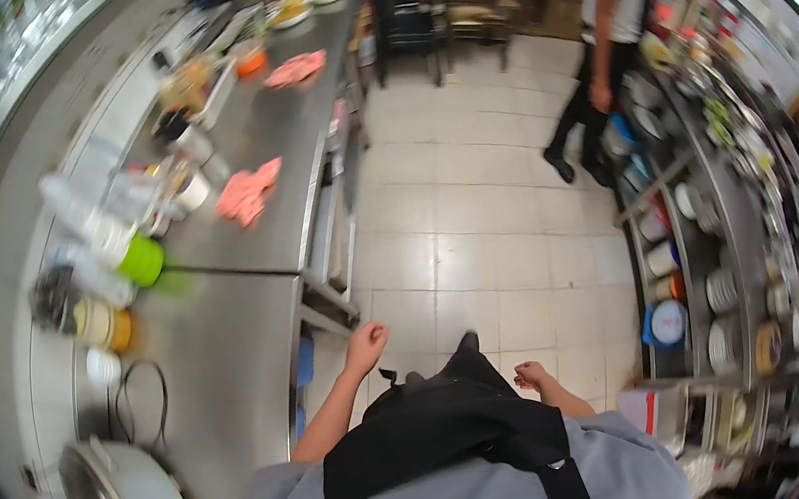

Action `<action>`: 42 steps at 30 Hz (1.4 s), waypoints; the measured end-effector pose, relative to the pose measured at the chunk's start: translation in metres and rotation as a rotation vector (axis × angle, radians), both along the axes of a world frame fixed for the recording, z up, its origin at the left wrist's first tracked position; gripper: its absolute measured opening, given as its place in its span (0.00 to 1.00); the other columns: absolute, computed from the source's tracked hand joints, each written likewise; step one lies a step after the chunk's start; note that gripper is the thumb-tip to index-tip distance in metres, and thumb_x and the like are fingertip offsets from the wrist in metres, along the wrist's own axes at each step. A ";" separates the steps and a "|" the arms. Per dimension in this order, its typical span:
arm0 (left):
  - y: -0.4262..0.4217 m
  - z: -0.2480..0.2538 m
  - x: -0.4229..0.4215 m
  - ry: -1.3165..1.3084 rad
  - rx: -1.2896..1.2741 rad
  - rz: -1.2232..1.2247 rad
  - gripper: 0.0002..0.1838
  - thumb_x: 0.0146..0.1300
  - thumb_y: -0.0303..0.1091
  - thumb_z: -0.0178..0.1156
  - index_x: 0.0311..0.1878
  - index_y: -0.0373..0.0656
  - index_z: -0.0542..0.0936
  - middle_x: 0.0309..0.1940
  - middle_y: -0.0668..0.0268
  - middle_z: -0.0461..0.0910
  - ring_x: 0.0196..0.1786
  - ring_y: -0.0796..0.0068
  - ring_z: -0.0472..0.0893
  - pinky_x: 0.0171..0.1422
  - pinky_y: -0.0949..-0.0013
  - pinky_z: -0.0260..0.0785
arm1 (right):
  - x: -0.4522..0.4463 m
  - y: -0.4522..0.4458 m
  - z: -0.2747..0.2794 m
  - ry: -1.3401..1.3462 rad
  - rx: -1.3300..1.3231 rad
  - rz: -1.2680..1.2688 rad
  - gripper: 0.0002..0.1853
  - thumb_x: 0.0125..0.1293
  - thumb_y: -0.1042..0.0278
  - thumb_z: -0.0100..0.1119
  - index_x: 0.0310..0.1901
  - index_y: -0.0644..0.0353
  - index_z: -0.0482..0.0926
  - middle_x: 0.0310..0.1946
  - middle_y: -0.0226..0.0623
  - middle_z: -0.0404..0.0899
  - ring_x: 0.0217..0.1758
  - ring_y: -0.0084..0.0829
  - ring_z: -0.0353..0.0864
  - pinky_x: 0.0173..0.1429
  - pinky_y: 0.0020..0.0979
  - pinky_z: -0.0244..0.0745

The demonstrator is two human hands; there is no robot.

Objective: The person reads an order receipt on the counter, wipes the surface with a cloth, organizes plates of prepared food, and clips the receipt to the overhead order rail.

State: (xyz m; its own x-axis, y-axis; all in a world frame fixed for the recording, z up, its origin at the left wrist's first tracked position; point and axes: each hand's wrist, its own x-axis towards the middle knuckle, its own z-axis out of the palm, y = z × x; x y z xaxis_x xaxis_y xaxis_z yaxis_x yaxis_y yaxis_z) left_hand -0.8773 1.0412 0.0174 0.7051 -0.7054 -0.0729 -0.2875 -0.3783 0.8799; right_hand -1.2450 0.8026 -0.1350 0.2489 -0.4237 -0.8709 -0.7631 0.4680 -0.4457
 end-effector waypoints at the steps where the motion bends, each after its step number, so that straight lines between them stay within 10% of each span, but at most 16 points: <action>1: -0.007 0.012 0.002 0.010 -0.007 0.033 0.10 0.61 0.37 0.61 0.38 0.39 0.80 0.22 0.59 0.78 0.27 0.71 0.78 0.34 0.69 0.69 | -0.001 -0.006 -0.008 -0.011 0.020 -0.011 0.10 0.62 0.71 0.51 0.44 0.60 0.77 0.27 0.42 0.81 0.25 0.32 0.82 0.25 0.33 0.76; 8: -0.054 0.083 0.100 -0.354 -0.179 0.290 0.04 0.61 0.28 0.58 0.36 0.39 0.79 0.31 0.61 0.76 0.33 0.70 0.77 0.34 0.70 0.69 | 0.066 -0.049 -0.005 0.019 0.050 0.032 0.08 0.64 0.69 0.52 0.43 0.60 0.76 0.25 0.40 0.80 0.22 0.31 0.80 0.25 0.32 0.76; 12: -0.062 0.092 0.217 -0.467 -0.112 0.543 0.09 0.56 0.27 0.59 0.42 0.41 0.78 0.38 0.57 0.74 0.46 0.59 0.76 0.51 0.61 0.69 | 0.109 -0.097 -0.019 -0.055 0.121 0.049 0.08 0.65 0.69 0.52 0.43 0.60 0.75 0.26 0.40 0.80 0.22 0.31 0.80 0.25 0.32 0.76; 21: -0.085 0.084 0.364 -0.757 0.415 0.876 0.29 0.53 0.46 0.66 0.58 0.48 0.73 0.63 0.49 0.62 0.69 0.47 0.57 0.71 0.48 0.53 | 0.251 -0.245 -0.002 -0.072 0.020 0.107 0.10 0.65 0.67 0.52 0.45 0.59 0.76 0.25 0.38 0.79 0.22 0.29 0.79 0.26 0.33 0.77; 23: -0.098 0.076 0.381 -0.399 0.395 0.941 0.35 0.52 0.55 0.65 0.61 0.47 0.71 0.66 0.43 0.58 0.72 0.46 0.52 0.76 0.48 0.43 | 0.288 -0.277 0.012 -0.119 -0.056 0.137 0.09 0.65 0.67 0.52 0.44 0.59 0.77 0.25 0.37 0.79 0.22 0.28 0.79 0.25 0.29 0.76; 39: -0.228 0.059 0.545 -0.658 0.506 0.861 0.34 0.54 0.51 0.59 0.62 0.43 0.67 0.64 0.47 0.63 0.71 0.48 0.56 0.74 0.49 0.44 | 0.402 -0.351 -0.008 -0.060 0.027 0.230 0.11 0.65 0.64 0.57 0.44 0.61 0.76 0.27 0.43 0.82 0.26 0.35 0.81 0.28 0.35 0.77; 42: -0.265 0.061 0.609 -0.584 0.592 0.899 0.36 0.56 0.53 0.58 0.65 0.43 0.66 0.68 0.46 0.57 0.74 0.49 0.49 0.76 0.50 0.39 | 0.368 -0.412 -0.170 0.003 -0.176 0.728 0.10 0.63 0.67 0.57 0.43 0.63 0.78 0.26 0.43 0.81 0.26 0.36 0.81 0.27 0.35 0.76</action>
